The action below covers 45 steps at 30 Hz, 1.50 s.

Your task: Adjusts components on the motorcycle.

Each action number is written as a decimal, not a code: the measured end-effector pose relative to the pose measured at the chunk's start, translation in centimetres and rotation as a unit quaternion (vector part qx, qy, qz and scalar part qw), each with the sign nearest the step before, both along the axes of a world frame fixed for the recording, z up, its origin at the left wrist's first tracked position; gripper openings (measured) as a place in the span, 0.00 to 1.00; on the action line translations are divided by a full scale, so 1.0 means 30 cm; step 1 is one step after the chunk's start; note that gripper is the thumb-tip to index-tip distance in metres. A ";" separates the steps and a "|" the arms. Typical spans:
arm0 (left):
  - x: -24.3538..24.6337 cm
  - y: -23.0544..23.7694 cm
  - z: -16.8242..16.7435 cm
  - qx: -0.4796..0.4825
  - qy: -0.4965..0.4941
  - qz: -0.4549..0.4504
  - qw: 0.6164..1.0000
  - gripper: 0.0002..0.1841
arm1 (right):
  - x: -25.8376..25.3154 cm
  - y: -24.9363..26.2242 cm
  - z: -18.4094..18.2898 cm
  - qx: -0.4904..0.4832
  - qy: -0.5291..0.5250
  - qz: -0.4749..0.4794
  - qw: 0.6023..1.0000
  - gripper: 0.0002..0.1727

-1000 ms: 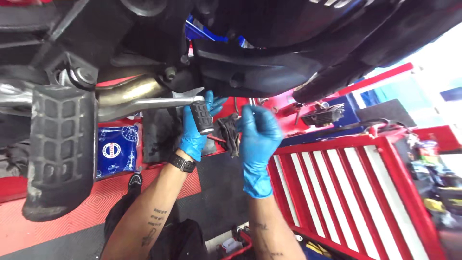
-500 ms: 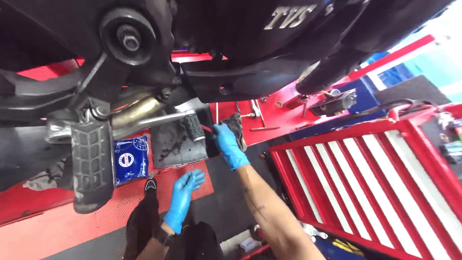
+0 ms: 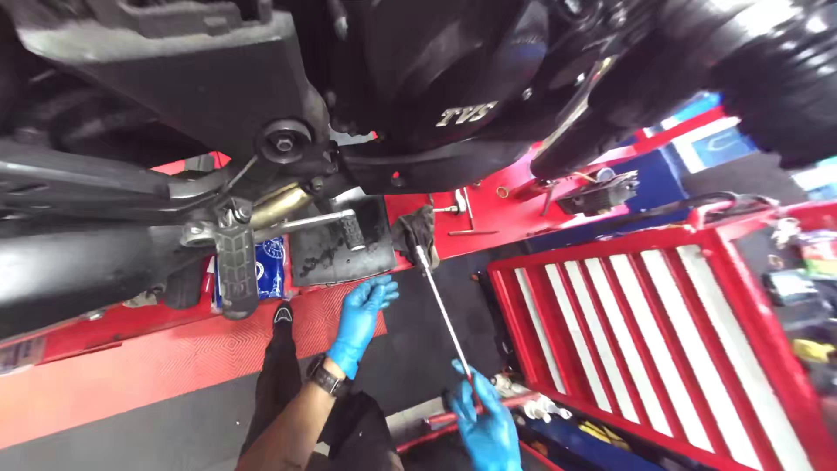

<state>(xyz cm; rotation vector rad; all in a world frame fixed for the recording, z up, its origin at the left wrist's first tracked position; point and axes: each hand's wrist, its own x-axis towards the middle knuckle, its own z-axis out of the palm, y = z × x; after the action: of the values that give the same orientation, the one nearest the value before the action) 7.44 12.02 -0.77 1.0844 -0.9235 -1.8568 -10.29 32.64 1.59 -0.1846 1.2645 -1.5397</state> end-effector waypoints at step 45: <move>-0.209 -0.510 0.413 0.187 -0.007 0.294 0.937 0.36 | 0.027 -0.480 0.652 -0.039 0.754 0.227 0.616 0.17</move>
<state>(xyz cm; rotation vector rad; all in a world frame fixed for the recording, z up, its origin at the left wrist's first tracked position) 1.17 -3.26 11.63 1.4162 -0.1980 -1.5370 -9.49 18.24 21.16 -2.0330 2.0727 -0.7153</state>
